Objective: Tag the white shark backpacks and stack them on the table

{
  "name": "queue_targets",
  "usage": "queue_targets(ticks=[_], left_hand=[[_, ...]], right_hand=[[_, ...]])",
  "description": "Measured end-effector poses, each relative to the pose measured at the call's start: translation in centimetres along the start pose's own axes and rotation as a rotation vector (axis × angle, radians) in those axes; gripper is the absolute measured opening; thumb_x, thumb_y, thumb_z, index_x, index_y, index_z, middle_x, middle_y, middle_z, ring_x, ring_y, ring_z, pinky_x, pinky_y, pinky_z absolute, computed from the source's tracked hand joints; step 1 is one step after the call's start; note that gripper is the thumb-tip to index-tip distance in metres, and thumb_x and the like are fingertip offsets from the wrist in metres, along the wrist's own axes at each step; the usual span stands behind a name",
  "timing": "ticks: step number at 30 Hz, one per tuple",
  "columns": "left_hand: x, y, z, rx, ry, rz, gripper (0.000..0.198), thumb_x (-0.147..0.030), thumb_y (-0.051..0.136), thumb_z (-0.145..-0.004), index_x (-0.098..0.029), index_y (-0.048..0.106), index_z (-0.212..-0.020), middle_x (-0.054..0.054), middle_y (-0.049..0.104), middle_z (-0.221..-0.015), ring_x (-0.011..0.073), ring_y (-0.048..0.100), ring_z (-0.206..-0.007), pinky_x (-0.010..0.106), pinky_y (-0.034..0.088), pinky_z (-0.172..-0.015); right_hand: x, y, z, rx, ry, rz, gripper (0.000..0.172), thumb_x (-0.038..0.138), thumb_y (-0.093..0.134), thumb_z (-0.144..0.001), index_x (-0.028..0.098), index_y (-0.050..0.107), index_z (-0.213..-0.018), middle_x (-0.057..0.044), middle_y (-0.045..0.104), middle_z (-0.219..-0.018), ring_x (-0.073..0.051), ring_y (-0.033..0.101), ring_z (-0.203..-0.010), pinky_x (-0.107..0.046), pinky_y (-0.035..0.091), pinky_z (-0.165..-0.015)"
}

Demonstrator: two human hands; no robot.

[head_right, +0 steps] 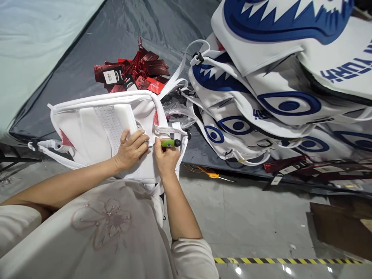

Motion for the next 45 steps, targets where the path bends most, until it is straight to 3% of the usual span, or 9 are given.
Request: queue_targets(ticks=[3,17,20,27,33,37,45], left_hand=[[0.0,0.0,0.0,-0.002,0.007,-0.006,0.011,-0.03,0.054,-0.097,-0.022,0.06,-0.094,0.002,0.071,-0.117,0.0159,0.053,-0.131,0.043,-0.005,-0.126],[0.0,-0.4,-0.5,-0.054,0.031,-0.062,0.014,-0.031,0.054,-0.097,-0.022,0.06,-0.091,0.001,0.073,-0.112,0.0165,0.058,-0.124,0.042,-0.004,-0.126],[0.0,-0.4,-0.4,-0.044,0.031,-0.053,0.013,-0.032,0.053,-0.097,-0.022,0.061,-0.093,0.002,0.072,-0.113,0.0167,0.057,-0.126,0.042,-0.004,-0.127],[0.1,-0.2,-0.3,-0.027,0.032,-0.033,0.012,-0.028,0.053,-0.097,-0.021,0.062,-0.093,0.004,0.072,-0.114,0.0167,0.055,-0.129,0.044,-0.003,-0.126],[-0.2,0.1,0.3,0.141,-0.005,-0.02,0.016,-0.026,0.051,-0.097,-0.022,0.066,-0.098,0.005,0.068,-0.123,0.0202,0.051,-0.133,0.052,0.013,-0.125],[0.2,0.9,0.2,0.272,0.051,-0.1,0.023,-0.03,0.045,-0.099,-0.025,0.066,-0.108,0.003,0.065,-0.13,0.0206,0.05,-0.133,0.051,0.024,-0.122],[0.1,0.5,-0.4,0.179,0.036,-0.11,0.02,-0.032,0.048,-0.098,-0.022,0.065,-0.103,0.005,0.065,-0.126,0.0218,0.051,-0.131,0.049,0.032,-0.117]], right_hand=[[0.0,0.1,0.2,-0.061,-0.014,-0.013,0.043,0.048,0.046,-0.096,0.017,0.068,-0.075,-0.009,0.07,-0.073,-0.02,0.064,-0.064,-0.033,0.051,-0.066],[0.2,0.0,0.0,-0.009,0.061,-0.059,0.044,0.05,0.048,-0.094,0.016,0.071,-0.077,-0.01,0.072,-0.076,-0.022,0.066,-0.068,-0.034,0.051,-0.069],[0.4,0.0,0.0,0.05,0.068,-0.104,0.047,0.053,0.046,-0.094,0.016,0.071,-0.077,-0.009,0.07,-0.071,-0.02,0.064,-0.062,-0.033,0.05,-0.065],[0.4,0.2,-0.7,0.069,0.074,0.045,0.058,0.057,0.04,-0.095,0.016,0.071,-0.069,-0.008,0.066,-0.057,-0.021,0.061,-0.055,-0.032,0.045,-0.059],[0.3,0.0,-1.2,0.031,-0.08,0.301,0.068,0.056,0.033,-0.097,0.019,0.064,-0.049,-0.01,0.059,-0.044,-0.021,0.054,-0.04,-0.033,0.034,-0.047],[-0.7,0.8,-1.3,-0.006,-0.236,0.272,0.061,0.053,0.036,-0.098,0.016,0.075,-0.067,-0.01,0.063,-0.049,-0.022,0.057,-0.042,-0.032,0.036,-0.046],[-2.0,0.6,-0.8,-0.084,-0.249,0.214,0.05,0.054,0.045,-0.095,0.023,0.073,-0.07,-0.007,0.06,-0.048,-0.024,0.056,-0.039,-0.035,0.037,-0.043]])
Point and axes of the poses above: each hand's wrist, its own z-axis away from the middle knuckle, its own y-axis out of the palm, x = y × z, the point moved 1 cm from there along -z, towards the middle knuckle
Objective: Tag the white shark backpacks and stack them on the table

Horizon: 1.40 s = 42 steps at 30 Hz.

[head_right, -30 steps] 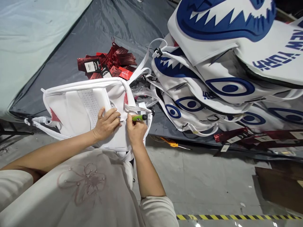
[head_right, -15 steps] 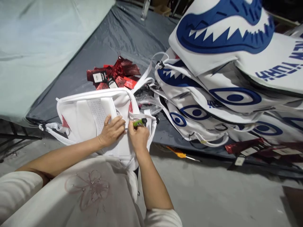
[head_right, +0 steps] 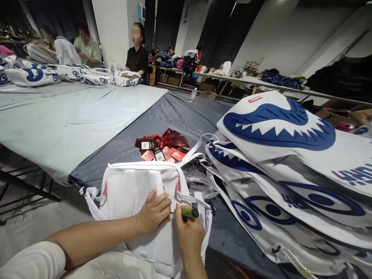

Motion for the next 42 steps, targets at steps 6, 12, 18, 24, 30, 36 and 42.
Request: queue_targets(ticks=[6,12,18,24,30,36,42], left_hand=[[0.3,-1.2,-0.7,0.018,0.032,-0.048,0.016,-0.03,0.049,-0.098,-0.022,0.063,-0.101,0.005,0.063,-0.124,0.0234,0.046,-0.133,0.05,0.031,-0.113],[1.9,-3.4,-2.7,0.081,0.185,-0.04,0.011,-0.025,0.054,-0.095,-0.019,0.061,-0.088,0.002,0.063,-0.089,0.0221,0.058,-0.104,0.048,0.032,-0.107],[4.1,-4.4,-6.8,0.337,0.413,0.026,0.018,-0.034,0.068,-0.087,-0.018,0.063,-0.079,0.003,0.067,-0.072,0.0186,0.06,-0.073,0.036,0.042,-0.077],[4.2,-7.0,-7.8,0.457,0.355,0.059,0.025,-0.038,0.077,-0.079,-0.016,0.067,-0.074,0.003,0.071,-0.067,0.0184,0.064,-0.065,0.036,0.04,-0.067],[2.4,-15.6,-6.4,0.282,0.201,0.117,0.023,-0.035,0.077,-0.08,-0.016,0.065,-0.071,0.003,0.071,-0.067,0.0196,0.068,-0.068,0.033,0.038,-0.064],[0.9,-16.3,-3.9,0.286,-0.099,0.179,0.025,-0.043,0.073,-0.083,-0.018,0.068,-0.082,0.003,0.073,-0.073,0.0207,0.069,-0.071,0.03,0.039,-0.061],[2.2,-14.3,-3.7,0.129,0.041,0.324,0.015,-0.03,0.058,-0.094,-0.02,0.07,-0.095,0.004,0.074,-0.088,0.0173,0.067,-0.084,0.028,0.047,-0.075]], right_hand=[[0.5,-0.5,-0.3,-0.027,-0.001,-0.131,0.05,0.053,0.043,-0.097,0.02,0.072,-0.074,-0.007,0.07,-0.061,-0.024,0.065,-0.049,-0.033,0.043,-0.047],[0.6,-0.5,-0.5,-0.011,0.053,-0.137,0.053,0.058,0.042,-0.096,0.02,0.072,-0.072,-0.006,0.065,-0.053,-0.024,0.061,-0.044,-0.034,0.04,-0.045],[0.7,-0.6,-0.3,0.01,0.149,-0.242,0.049,0.059,0.047,-0.093,0.02,0.071,-0.077,-0.007,0.07,-0.063,-0.025,0.066,-0.051,-0.033,0.045,-0.049],[1.1,-2.7,-0.3,0.05,0.243,-0.4,0.048,0.063,0.052,-0.087,0.02,0.07,-0.074,-0.006,0.067,-0.058,-0.024,0.065,-0.051,-0.033,0.049,-0.05],[2.5,-9.8,-2.6,0.152,0.172,-0.786,0.035,0.052,0.067,-0.084,0.023,0.073,-0.103,-0.006,0.075,-0.082,-0.022,0.07,-0.064,-0.035,0.059,-0.061],[5.2,-11.9,-4.0,0.157,-0.216,-0.801,0.026,0.032,0.064,-0.09,0.025,0.069,-0.115,-0.005,0.077,-0.094,-0.022,0.074,-0.085,-0.038,0.059,-0.083],[4.6,-9.3,-1.7,0.105,-0.378,-0.658,0.025,0.022,0.059,-0.092,0.024,0.067,-0.115,-0.006,0.077,-0.1,-0.021,0.071,-0.094,-0.04,0.054,-0.089]])
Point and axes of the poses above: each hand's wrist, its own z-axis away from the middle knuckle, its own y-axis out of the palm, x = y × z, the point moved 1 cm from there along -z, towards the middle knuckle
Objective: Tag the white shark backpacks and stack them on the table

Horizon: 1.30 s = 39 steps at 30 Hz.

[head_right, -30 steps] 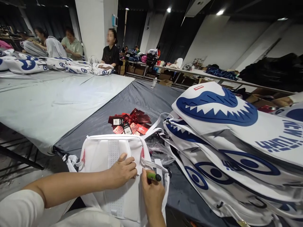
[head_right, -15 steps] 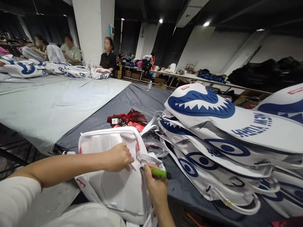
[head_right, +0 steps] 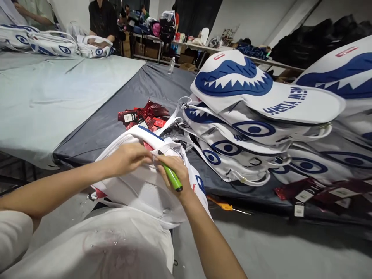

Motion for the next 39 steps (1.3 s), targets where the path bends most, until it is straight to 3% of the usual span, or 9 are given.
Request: queue_targets(ticks=[3,6,9,16,20,23,26,33,39], left_hand=[[2.2,-2.2,-1.9,-0.204,0.023,-0.133,0.024,-0.032,0.059,-0.093,-0.022,0.066,-0.114,0.009,0.069,-0.119,0.0247,0.06,-0.114,0.04,0.044,-0.097],[4.6,-2.7,-4.2,-0.04,0.113,-0.107,0.069,-0.046,0.07,-0.083,-0.025,0.045,-0.143,0.01,0.055,-0.143,0.0282,0.051,-0.129,0.041,0.041,-0.103],[6.5,-0.9,-6.4,0.183,0.137,-0.066,0.088,-0.052,0.071,-0.079,-0.026,0.03,-0.152,0.008,0.054,-0.145,0.0261,0.055,-0.125,0.034,0.043,-0.096],[8.4,5.0,-10.3,0.377,0.109,-0.304,0.076,-0.045,0.072,-0.079,-0.018,0.044,-0.144,0.013,0.062,-0.13,0.0309,0.058,-0.114,0.041,0.037,-0.097],[7.8,5.4,-10.3,0.393,0.122,-0.365,0.072,-0.046,0.068,-0.082,-0.017,0.044,-0.144,0.014,0.062,-0.127,0.0317,0.056,-0.114,0.041,0.036,-0.095],[6.9,4.8,-9.7,0.383,0.091,-0.402,0.087,-0.053,0.069,-0.079,-0.019,0.034,-0.151,0.017,0.052,-0.141,0.0355,0.048,-0.123,0.044,0.036,-0.098],[6.3,4.5,-9.2,0.397,0.066,-0.437,0.105,-0.058,0.074,-0.071,-0.019,0.026,-0.156,0.019,0.041,-0.15,0.0386,0.039,-0.13,0.05,0.031,-0.105],[6.3,5.7,-8.9,0.466,0.086,-0.499,0.108,-0.048,0.076,-0.074,-0.017,0.017,-0.158,0.021,0.031,-0.156,0.0369,0.036,-0.134,0.05,0.033,-0.107],[7.0,6.5,-9.0,0.492,0.1,-0.492,0.112,-0.052,0.077,-0.071,-0.018,0.015,-0.159,0.019,0.028,-0.159,0.0374,0.031,-0.14,0.052,0.027,-0.113]], right_hand=[[-0.3,0.3,0.8,-0.045,-0.097,0.057,0.033,0.016,0.061,-0.089,0.025,0.065,-0.12,-0.005,0.076,-0.099,-0.02,0.071,-0.091,-0.039,0.054,-0.087],[-0.6,1.5,1.4,-0.064,-0.194,0.144,0.043,0.008,0.062,-0.087,0.025,0.062,-0.127,-0.006,0.075,-0.102,-0.019,0.071,-0.09,-0.036,0.053,-0.083],[-0.9,3.3,2.5,-0.072,-0.18,0.15,0.047,0.005,0.06,-0.088,0.024,0.06,-0.131,-0.008,0.073,-0.104,-0.02,0.07,-0.093,-0.037,0.053,-0.083],[-2.6,4.1,4.0,0.001,-0.132,0.17,0.032,0.01,0.055,-0.092,0.02,0.064,-0.12,-0.008,0.072,-0.098,-0.022,0.069,-0.095,-0.04,0.056,-0.086],[-5.0,2.4,2.5,0.011,0.014,0.277,0.031,0.014,0.051,-0.096,0.021,0.06,-0.125,-0.007,0.073,-0.098,-0.018,0.07,-0.083,-0.032,0.057,-0.076],[-6.3,1.6,0.8,-0.035,0.197,0.492,0.037,0.025,0.06,-0.093,0.02,0.056,-0.129,-0.012,0.07,-0.109,-0.027,0.066,-0.1,-0.042,0.054,-0.089],[-6.7,2.1,-0.8,0.101,0.346,0.578,0.059,0.034,0.072,-0.084,0.013,0.048,-0.135,-0.019,0.062,-0.123,-0.035,0.055,-0.119,-0.05,0.048,-0.099],[-6.5,4.9,-3.2,0.439,0.512,0.804,0.086,0.025,0.083,-0.074,0.004,0.037,-0.144,-0.028,0.053,-0.13,-0.04,0.052,-0.118,-0.051,0.047,-0.095],[-7.3,5.2,-3.2,0.46,0.51,0.83,0.068,0.011,0.064,-0.083,0.006,0.036,-0.145,-0.024,0.056,-0.123,-0.034,0.054,-0.109,-0.046,0.047,-0.092]])
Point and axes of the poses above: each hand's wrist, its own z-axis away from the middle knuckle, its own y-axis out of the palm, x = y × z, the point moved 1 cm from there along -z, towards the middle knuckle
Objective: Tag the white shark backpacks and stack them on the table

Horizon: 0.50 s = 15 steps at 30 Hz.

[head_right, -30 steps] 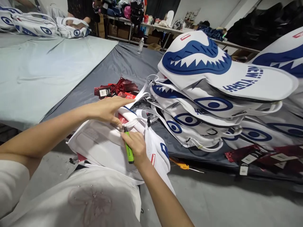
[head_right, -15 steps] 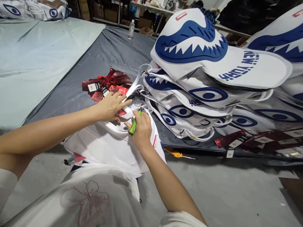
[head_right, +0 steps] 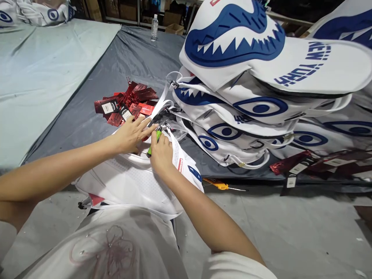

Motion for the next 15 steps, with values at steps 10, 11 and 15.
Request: queue_targets(ticks=[10,11,15], left_hand=[[0.44,0.66,-0.15,-0.036,0.009,0.001,0.098,-0.045,0.069,-0.078,-0.019,0.018,-0.158,0.018,0.028,-0.16,0.0349,0.034,-0.14,0.05,0.031,-0.111],[0.49,0.68,-0.19,-0.035,0.007,0.006,0.097,-0.045,0.068,-0.078,-0.019,0.019,-0.157,0.017,0.028,-0.16,0.0347,0.034,-0.14,0.049,0.031,-0.111],[0.39,0.55,-0.54,-0.019,-0.025,0.009,0.097,-0.048,0.07,-0.079,-0.02,0.02,-0.157,0.017,0.025,-0.161,0.0367,0.03,-0.142,0.054,0.026,-0.114]], right_hand=[[-0.81,0.55,0.24,-0.046,-0.006,-0.082,0.067,0.005,0.057,-0.081,0.009,0.037,-0.145,-0.018,0.059,-0.114,-0.031,0.053,-0.103,-0.042,0.043,-0.088],[-0.84,0.6,0.19,-0.044,-0.003,-0.084,0.067,0.006,0.058,-0.081,0.009,0.037,-0.145,-0.018,0.059,-0.114,-0.031,0.053,-0.103,-0.042,0.043,-0.088],[-0.92,0.8,-0.06,-0.009,0.014,-0.073,0.067,0.009,0.058,-0.083,0.009,0.035,-0.146,-0.019,0.058,-0.115,-0.032,0.053,-0.104,-0.042,0.043,-0.088]])
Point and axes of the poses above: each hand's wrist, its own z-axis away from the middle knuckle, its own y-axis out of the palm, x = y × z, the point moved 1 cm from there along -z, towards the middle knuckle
